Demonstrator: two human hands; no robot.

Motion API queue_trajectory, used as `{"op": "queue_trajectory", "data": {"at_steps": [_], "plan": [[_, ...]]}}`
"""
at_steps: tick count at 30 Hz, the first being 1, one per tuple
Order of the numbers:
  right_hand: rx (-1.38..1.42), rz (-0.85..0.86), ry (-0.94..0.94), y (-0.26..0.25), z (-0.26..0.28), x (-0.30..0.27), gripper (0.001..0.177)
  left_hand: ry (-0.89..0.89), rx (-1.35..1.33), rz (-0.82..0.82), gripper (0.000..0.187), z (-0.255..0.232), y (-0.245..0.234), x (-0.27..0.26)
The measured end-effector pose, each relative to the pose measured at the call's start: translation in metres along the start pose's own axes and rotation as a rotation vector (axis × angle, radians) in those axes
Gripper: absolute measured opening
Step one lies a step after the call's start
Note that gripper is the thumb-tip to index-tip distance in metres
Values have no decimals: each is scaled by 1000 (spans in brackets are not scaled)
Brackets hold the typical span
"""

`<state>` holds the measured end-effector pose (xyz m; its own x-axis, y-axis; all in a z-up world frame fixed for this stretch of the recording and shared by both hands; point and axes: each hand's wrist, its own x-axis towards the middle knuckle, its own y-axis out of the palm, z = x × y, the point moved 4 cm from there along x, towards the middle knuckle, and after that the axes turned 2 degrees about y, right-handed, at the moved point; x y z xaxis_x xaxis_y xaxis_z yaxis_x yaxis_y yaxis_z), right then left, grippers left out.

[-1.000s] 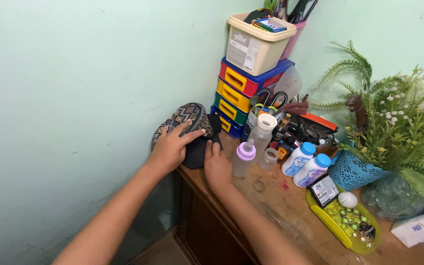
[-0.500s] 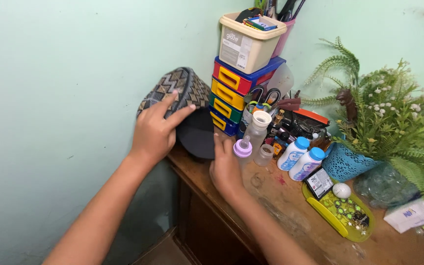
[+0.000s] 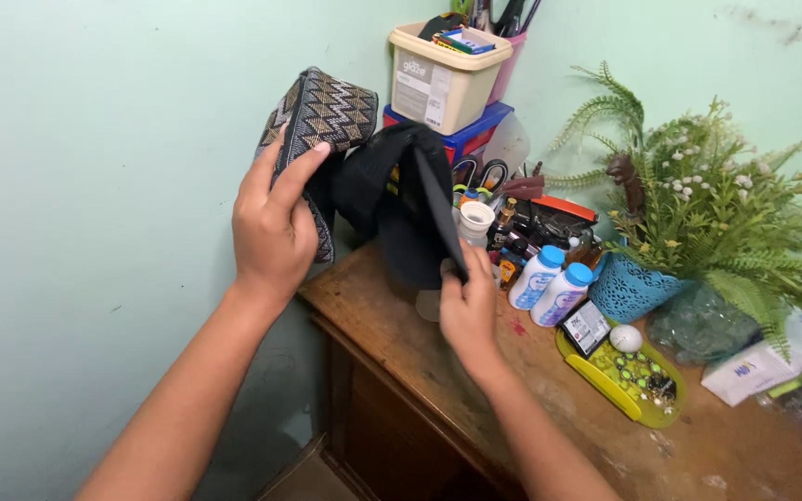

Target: The person wipes a toy dinosaur, a small white ball, a pen, and a black cap with a maroon cloth on a wooden table. They then move several skincare bottles and a small container to the side of the table.

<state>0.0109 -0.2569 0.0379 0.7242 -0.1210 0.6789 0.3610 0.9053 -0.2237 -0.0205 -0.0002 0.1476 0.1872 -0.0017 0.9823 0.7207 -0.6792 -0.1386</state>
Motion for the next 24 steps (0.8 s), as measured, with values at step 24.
{"op": "queue_trajectory", "data": {"at_steps": [24], "plan": [[551, -318, 335, -128, -33, -3, 16, 131, -179, -104, 55, -124, 17, 29]]}}
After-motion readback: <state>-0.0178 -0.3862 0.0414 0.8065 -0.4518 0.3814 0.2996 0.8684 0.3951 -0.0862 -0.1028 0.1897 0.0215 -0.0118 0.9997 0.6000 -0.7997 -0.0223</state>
